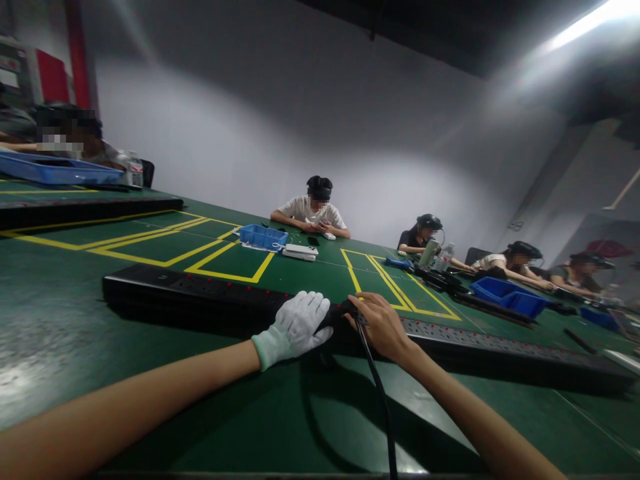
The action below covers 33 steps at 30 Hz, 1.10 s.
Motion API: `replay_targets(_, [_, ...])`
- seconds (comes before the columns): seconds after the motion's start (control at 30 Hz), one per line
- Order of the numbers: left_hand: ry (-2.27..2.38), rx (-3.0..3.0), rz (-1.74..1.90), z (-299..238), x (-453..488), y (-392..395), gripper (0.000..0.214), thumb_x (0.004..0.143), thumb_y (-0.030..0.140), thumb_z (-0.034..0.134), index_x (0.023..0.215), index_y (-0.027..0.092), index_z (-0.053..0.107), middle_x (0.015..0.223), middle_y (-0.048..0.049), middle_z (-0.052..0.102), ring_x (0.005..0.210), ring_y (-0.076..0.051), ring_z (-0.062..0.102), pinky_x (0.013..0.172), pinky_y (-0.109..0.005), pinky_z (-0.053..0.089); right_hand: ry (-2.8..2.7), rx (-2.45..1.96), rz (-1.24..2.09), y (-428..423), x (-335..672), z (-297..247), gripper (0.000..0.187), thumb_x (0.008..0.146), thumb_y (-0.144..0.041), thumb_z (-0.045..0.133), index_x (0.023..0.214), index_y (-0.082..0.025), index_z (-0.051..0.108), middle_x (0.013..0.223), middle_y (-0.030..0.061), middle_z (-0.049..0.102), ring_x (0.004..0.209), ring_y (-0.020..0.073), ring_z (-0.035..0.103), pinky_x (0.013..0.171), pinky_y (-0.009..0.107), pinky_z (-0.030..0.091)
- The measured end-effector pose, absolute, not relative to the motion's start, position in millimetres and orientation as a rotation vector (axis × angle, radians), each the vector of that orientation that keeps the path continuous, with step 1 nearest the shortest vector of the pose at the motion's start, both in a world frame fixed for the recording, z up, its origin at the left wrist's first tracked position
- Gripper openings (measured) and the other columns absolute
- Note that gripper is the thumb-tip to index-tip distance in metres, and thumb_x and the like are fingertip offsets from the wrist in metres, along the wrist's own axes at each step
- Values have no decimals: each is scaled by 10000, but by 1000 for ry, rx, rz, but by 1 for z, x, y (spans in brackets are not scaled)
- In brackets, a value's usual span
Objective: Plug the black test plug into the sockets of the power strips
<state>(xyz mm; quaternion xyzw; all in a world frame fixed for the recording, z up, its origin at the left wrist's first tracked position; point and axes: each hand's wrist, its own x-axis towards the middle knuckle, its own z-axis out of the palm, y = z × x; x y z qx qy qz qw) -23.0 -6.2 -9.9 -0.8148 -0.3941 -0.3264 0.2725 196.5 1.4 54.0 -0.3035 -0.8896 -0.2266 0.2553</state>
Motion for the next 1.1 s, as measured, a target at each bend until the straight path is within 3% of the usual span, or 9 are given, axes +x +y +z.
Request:
replay_targets(0.1, [-1053,-2187,-871,-10,-23,-6,489,871,465,392,1218,133,482,1160,-154,566,1120,-287,498,958,-455,386,-2566,-794,-613,2,193,74,307,868,-377,547,1082,-167,612,968,96,680,1135,266,503,961,448,387])
replay_targets(0.2, [-1042,-2182,-870,-11,-23,-6,499,872,473,390,1219,129,487,1165,-159,569,1121,-290,502,957,-460,391,-2646,-798,-601,3,191,87,329,847,-412,571,1049,-160,632,932,101,679,1081,259,542,907,404,433])
replay_targets(0.37, [-1039,-2161,-902,-13,-20,-5,494,864,465,412,1208,123,504,1182,-166,569,1136,-296,499,959,-472,394,-2595,-771,-594,3,191,80,340,839,-415,579,1044,-149,630,982,122,666,1064,263,554,915,416,435])
replay_targets(0.5, [-1011,-2170,-957,-11,-12,-5,497,848,446,446,1221,121,498,1219,-171,551,1164,-297,481,993,-485,366,-2446,-758,-560,-1,198,55,397,836,-361,591,1184,-175,549,1116,124,625,1149,274,501,986,490,372])
replay_targets(0.7, [-1002,-2216,-979,-10,2,-3,494,845,441,443,1205,109,509,1189,-171,572,1141,-289,504,979,-474,384,-2340,-784,-418,-1,208,27,482,854,-226,528,1321,-219,407,1187,93,591,1115,235,528,941,426,432])
replay_targets(0.93, [-989,-2222,-890,-9,-2,2,486,848,455,423,1190,117,502,1188,-158,563,1100,-282,520,972,-452,374,-2307,-900,-346,3,197,28,351,855,-281,543,1183,-184,463,1037,91,637,945,226,588,864,393,450])
replay_targets(1.1, [-962,-2413,-656,15,-12,4,493,825,532,445,1155,169,493,1041,-97,595,911,-246,575,804,-375,449,-2563,-885,-280,13,198,58,282,820,-315,610,1066,-210,519,944,53,651,844,201,612,753,315,465])
